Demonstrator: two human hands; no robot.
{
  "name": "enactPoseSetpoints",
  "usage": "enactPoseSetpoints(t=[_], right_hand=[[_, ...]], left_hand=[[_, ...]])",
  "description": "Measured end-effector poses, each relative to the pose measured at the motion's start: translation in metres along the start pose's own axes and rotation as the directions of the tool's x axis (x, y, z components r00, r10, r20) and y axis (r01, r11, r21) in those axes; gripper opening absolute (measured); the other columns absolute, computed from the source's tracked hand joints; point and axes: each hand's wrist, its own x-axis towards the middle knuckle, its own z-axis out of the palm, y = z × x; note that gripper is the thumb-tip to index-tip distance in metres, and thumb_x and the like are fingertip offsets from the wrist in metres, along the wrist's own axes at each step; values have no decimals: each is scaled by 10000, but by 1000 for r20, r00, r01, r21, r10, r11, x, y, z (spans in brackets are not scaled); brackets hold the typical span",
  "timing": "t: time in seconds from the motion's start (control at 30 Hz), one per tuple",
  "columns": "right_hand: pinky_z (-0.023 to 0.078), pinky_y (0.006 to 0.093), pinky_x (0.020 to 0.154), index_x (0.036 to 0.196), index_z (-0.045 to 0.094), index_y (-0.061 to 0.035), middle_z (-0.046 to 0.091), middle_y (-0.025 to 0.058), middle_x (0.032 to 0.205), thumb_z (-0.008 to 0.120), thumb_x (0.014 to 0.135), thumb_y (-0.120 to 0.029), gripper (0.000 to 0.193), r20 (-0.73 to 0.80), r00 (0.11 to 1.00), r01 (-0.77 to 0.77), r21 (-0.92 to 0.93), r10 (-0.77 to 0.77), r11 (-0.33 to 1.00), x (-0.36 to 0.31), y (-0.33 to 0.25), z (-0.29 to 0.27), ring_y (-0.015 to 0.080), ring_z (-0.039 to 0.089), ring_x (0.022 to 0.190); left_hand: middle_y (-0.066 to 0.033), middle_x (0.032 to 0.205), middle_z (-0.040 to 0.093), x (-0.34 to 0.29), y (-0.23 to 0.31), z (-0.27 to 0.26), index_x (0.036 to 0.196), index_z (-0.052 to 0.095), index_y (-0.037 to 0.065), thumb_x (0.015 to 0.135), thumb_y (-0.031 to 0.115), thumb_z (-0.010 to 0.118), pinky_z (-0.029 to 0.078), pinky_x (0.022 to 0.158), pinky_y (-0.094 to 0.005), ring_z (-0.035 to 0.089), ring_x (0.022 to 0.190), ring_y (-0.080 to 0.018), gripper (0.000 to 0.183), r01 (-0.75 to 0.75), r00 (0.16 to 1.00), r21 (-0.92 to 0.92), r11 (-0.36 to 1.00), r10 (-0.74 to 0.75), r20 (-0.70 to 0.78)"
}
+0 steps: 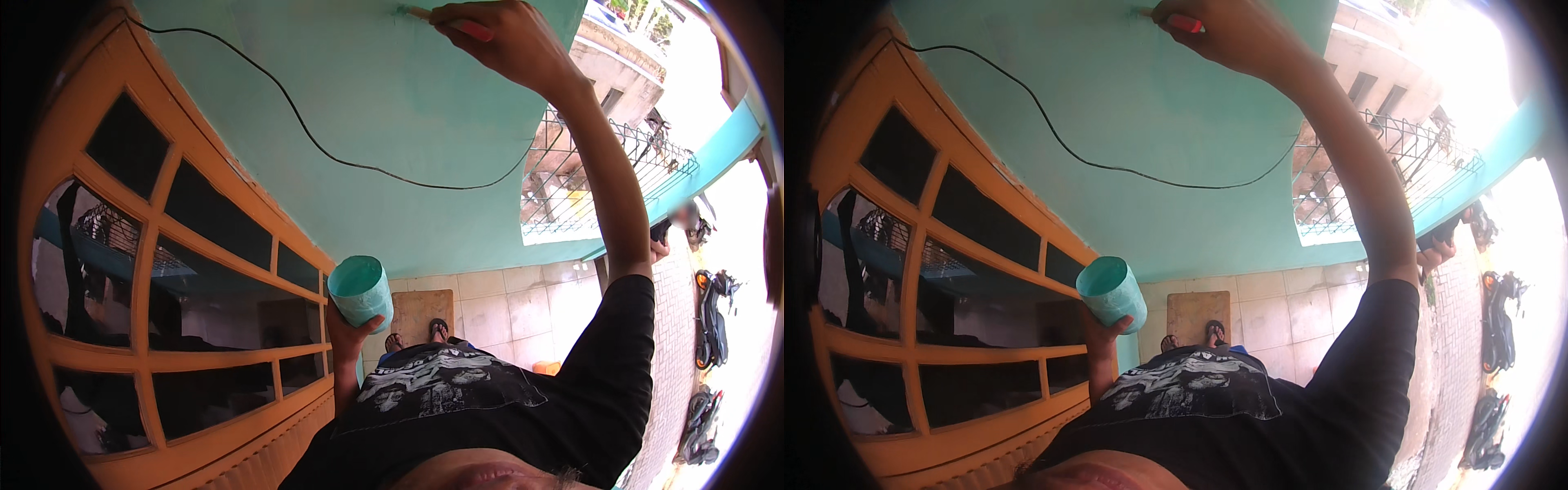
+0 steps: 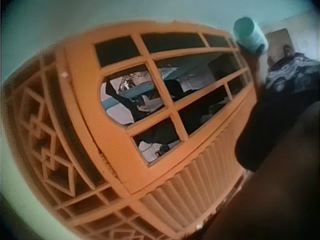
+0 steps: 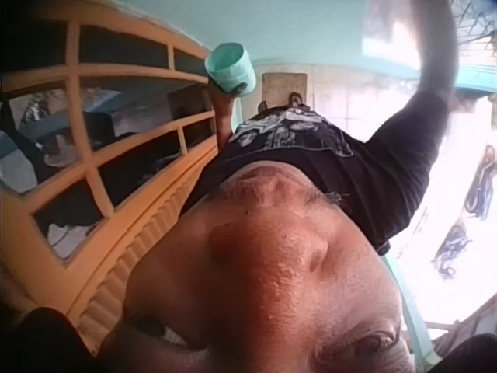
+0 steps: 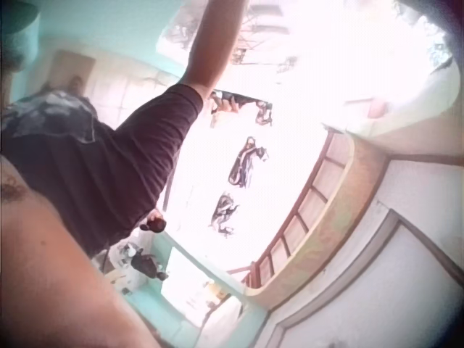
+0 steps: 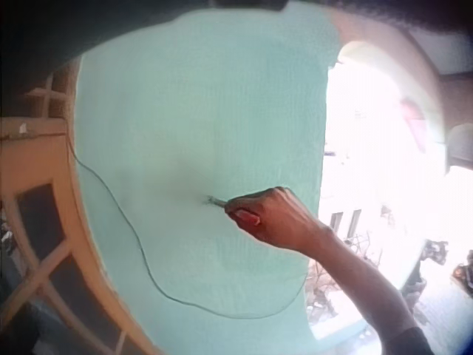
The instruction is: The person paints a ceiling with a brush, repeatedly dipping the brush into a small container of green paint and applying it to the ceiling surface. The person holds the container in one hand and the brush in the other, working in a covered outdoor area.
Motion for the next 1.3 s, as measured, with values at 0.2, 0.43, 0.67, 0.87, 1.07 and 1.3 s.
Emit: enactPoseSetpoints(t=[0.2, 0.43, 0.67, 0.87, 1.07, 1.3], right_hand=[[610, 313, 782, 1142, 729, -210, 733, -7, 1182, 716, 893, -161, 254, -398, 865, 70, -507, -306, 859, 2, 14, 31, 185, 708, 1067], [638, 288, 776, 941, 578, -101, 605, 133, 1365, 729, 773, -115, 226, -249, 938, 123, -414, -242, 902, -78, -15, 165, 288, 600, 1267], [614, 363, 793, 1110, 729, -117, 715, 72, 1209, 700, 891, -105, 221, 7, 999, 52, 46, -52, 998, -115, -34, 150, 246, 710, 1045], [577, 362, 758, 1084, 768, -158, 769, 66, 922, 694, 934, -192, 170, 250, 967, -89, 192, 39, 977, -36, 14, 96, 264, 718, 761], [588, 353, 745, 1076, 761, -159, 766, 50, 962, 712, 929, -200, 161, -57, 998, 23, -49, -25, 999, 4, 7, 30, 260, 728, 749], [621, 316, 810, 1147, 731, -218, 649, -25, 1364, 713, 861, -81, 318, -366, 893, 75, -454, -262, 888, -31, 2, 50, 190, 665, 1188]], left_hand=[[-119, 1209, 646, 6, 7, -1, 1349, 510, 23, 630, 295, 946, 522, 952, -405, 646, 1105, -248, 885, -41, 999, 10, 999, 41, 1], [-124, 1187, 659, 7, 13, -6, 1312, 529, 20, 621, 304, 951, 530, 934, -407, 657, 1087, -254, 857, -24, 999, 11, 1000, 24, -26], [-128, 1204, 647, 1, 10, -22, 1336, 512, 32, 636, 317, 944, 527, 941, -411, 653, 1097, -264, 871, -22, 997, 63, 998, 26, -68], [-121, 1200, 645, 5, 13, -21, 1340, 509, 29, 638, 328, 949, 518, 952, -403, 646, 1103, -254, 881, -61, 997, 69, 996, 64, -37], [-123, 1206, 640, 7, 16, -21, 1340, 506, 22, 635, 326, 957, 515, 946, -393, 644, 1101, -247, 891, -62, 998, 136, 989, 63, -3], [-136, 1236, 625, 1, 14, -17, 1366, 489, 12, 633, 316, 956, 517, 956, -406, 637, 1120, -258, 921, -17, 998, 63, 998, 21, -64]])
